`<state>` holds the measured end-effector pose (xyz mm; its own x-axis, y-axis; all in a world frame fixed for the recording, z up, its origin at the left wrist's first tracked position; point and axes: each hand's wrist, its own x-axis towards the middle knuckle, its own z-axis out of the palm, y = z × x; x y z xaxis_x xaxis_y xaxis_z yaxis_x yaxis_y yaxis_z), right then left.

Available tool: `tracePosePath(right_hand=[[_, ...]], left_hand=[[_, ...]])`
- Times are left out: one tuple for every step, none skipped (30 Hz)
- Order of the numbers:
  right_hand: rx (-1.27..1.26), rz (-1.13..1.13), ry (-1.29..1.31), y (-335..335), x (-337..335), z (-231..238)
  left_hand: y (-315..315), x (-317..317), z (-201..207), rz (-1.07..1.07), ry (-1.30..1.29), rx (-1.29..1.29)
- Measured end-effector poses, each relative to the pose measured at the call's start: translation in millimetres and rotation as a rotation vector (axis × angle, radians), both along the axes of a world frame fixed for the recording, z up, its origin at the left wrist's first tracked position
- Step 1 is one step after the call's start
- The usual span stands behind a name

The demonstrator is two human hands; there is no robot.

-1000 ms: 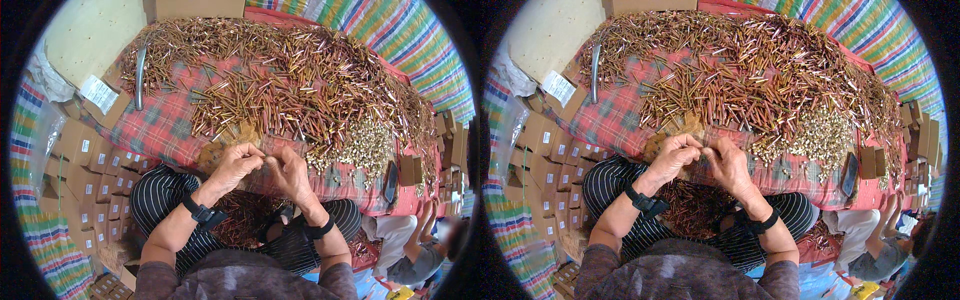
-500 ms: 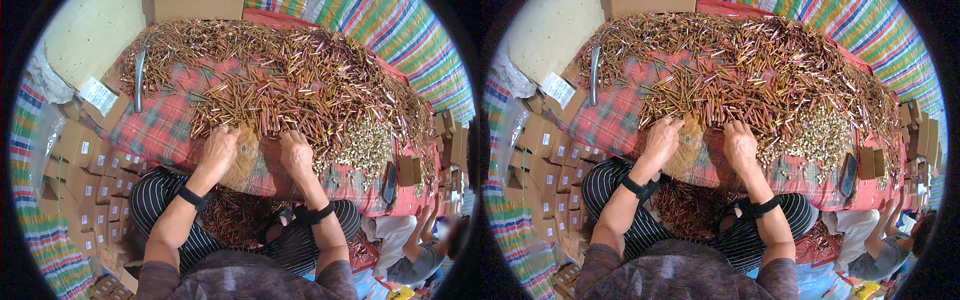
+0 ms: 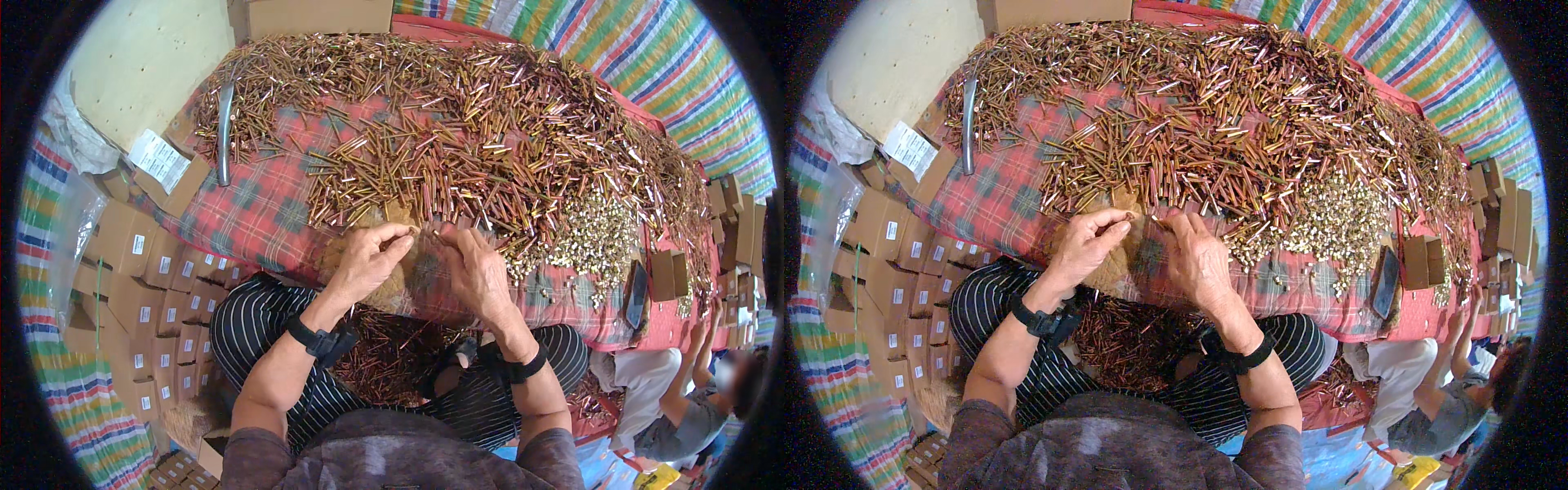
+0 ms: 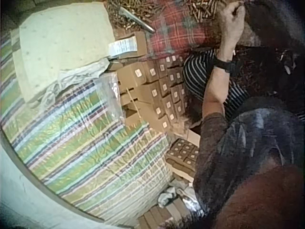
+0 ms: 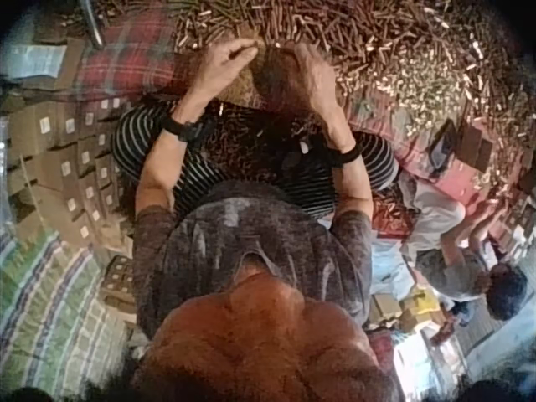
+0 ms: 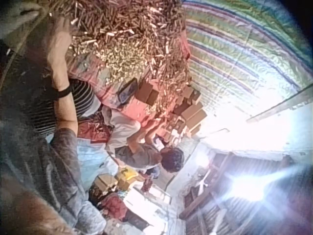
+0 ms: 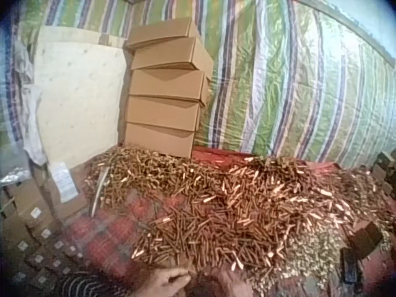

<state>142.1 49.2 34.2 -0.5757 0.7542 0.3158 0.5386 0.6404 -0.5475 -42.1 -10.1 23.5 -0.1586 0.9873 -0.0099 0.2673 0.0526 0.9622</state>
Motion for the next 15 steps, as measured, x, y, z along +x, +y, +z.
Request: tracePosePath(right_hand=[[-0.014,0.0,0.006,-1.7,0.0,0.8],[-0.015,0.001,0.007,-3.1,0.2,2.1],[-0.015,0.021,0.001,-4.3,0.4,3.5],[-0.015,0.04,-0.007,-5.1,0.9,3.8],[-0.016,0.04,-0.005,-5.4,1.4,0.7],[-0.038,0.038,-0.009,-5.5,1.7,-4.7],[-0.06,0.031,-0.015,-5.6,3.2,-7.9],[-0.061,0.028,-0.017,-6.5,4.0,-8.0],[-0.081,0.047,-0.004,-7.4,4.5,-7.8],[-0.1,0.071,0.011,-8.6,3.5,-7.5],[-0.101,0.073,0.011,-9.3,2.6,-7.4],[-0.12,0.091,0.039,-10.0,1.6,-7.3],[-0.14,0.109,0.067,-11.0,0.9,-7.3],[-0.141,0.11,0.067,-12.2,0.1,-7.3],[-0.163,0.092,0.052,-13.5,-0.9,-7.2]], left_hand=[[-1.6,-0.3,-5.4,0.001,0.001,-0.001],[-2.1,-1.1,-15.7,-0.015,-0.181,-0.025],[-2.8,-1.5,-22.1,-0.031,-0.363,-0.05],[-2.7,0.0,-23.6,-0.031,-0.362,-0.051],[-2.3,2.1,-24.4,0.017,-0.491,0.005],[-2.3,2.9,-24.7,0.066,-0.619,0.061],[-1.7,3.2,-21.0,0.063,-0.62,0.06],[-1.3,2.9,-13.5,0.113,-0.777,0.026],[-0.6,2.7,-8.8,0.166,-0.934,-0.008],[-0.5,2.3,-7.6,0.168,-0.933,-0.008],[-0.2,2.4,-6.8,0.192,-0.937,-0.012],[-0.1,2.3,-6.4,0.216,-0.941,-0.017],[-0.6,2.0,-6.4,0.218,-0.941,-0.017],[-1.1,1.8,-6.5,0.215,-0.95,-0.014],[-1.7,1.7,-6.6,0.211,-0.959,-0.01]])
